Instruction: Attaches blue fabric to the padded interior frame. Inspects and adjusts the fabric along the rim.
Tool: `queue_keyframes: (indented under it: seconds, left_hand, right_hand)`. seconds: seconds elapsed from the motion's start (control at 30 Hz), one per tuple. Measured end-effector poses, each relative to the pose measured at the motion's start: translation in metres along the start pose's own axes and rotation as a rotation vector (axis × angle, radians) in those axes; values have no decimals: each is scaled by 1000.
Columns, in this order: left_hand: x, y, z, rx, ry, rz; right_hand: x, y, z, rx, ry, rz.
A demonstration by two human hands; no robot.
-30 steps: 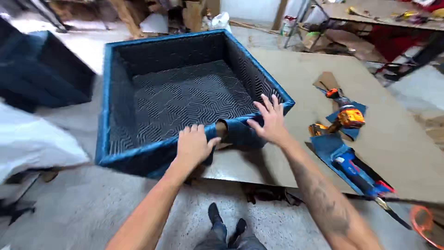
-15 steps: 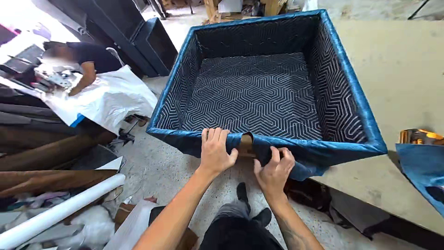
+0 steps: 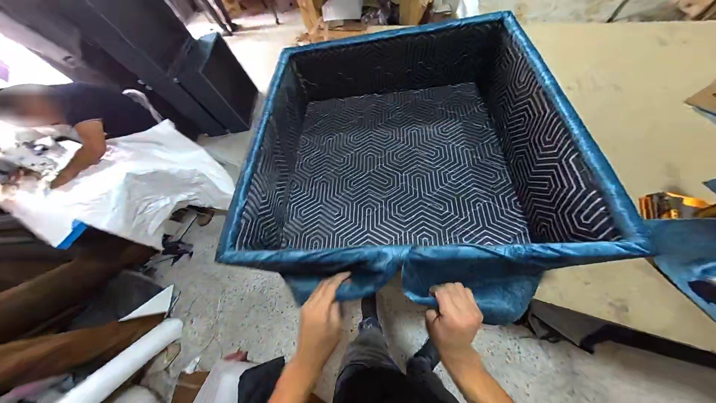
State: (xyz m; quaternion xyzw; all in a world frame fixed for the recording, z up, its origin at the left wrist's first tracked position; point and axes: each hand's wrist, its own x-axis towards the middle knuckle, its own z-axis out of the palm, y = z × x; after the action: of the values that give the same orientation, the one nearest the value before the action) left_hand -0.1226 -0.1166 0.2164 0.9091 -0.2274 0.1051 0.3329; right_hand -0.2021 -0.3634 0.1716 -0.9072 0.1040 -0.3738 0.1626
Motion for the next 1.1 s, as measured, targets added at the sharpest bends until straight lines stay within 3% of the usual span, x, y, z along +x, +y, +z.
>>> queue_keyframes:
  seconds: [0.1, 0.23, 0.33, 0.4, 0.47, 0.53, 0.57, 0.6, 0.67, 0.73, 0.77, 0.8, 0.87, 0.93, 1.0, 1.1]
  left_hand:
    - [61, -12, -78, -251, -162, -2]
    - [151, -16, -96, -135, -261, -59]
    - [162, -17, -98, -112, -372, -138]
    - [159, -15, -100, -167, -364, -99]
    - [160, -13, -88, -130, -241, 26]
    - [159, -7, -70, 62, -77, 143]
    - [158, -3, -62, 133, -1, 212]
    - [156, 0, -55, 139, 62, 313]
    - [149, 3, -47, -8, 140, 619]
    - [129, 7, -37, -181, -43, 908]
    - [114, 14, -29, -285, -231, 939]
    - [94, 24, -22, -350, -433, 809]
    - [61, 46, -12, -323, -777, 211]
    - [59, 59, 5, -477, -859, -332]
    - [63, 68, 16, -819, -720, -553]
    - [62, 77, 24, -976, -495, -505]
  right_hand:
    - [-13, -8, 37, -12, 134, 87]
    - [-19, -16, 61, 34, 213, 136]
    - [-35, -30, 51, 137, 105, 269]
    - [-55, -37, 42, 388, -71, 526]
    - [-79, -30, 40, 840, -74, 1036]
    - [-89, -12, 38, 1236, 145, 1578]
    - [-86, 1, 38, 1404, 267, 1704]
    - [-82, 13, 38, 1553, 381, 1732]
    - [-72, 24, 40, 1779, 482, 1600]
    - [-65, 20, 36, 1934, 465, 1473]
    - [-62, 13, 32, 1936, 439, 1472]
    - [-61, 5, 26, 1888, 388, 1508]
    - [-58, -15, 12, 1781, 249, 1578]
    - [-58, -28, 3, 1750, 207, 1615]
    - [-65, -33, -1, 1740, 200, 1594]
    - [-71, -37, 4, 1679, 171, 1544]
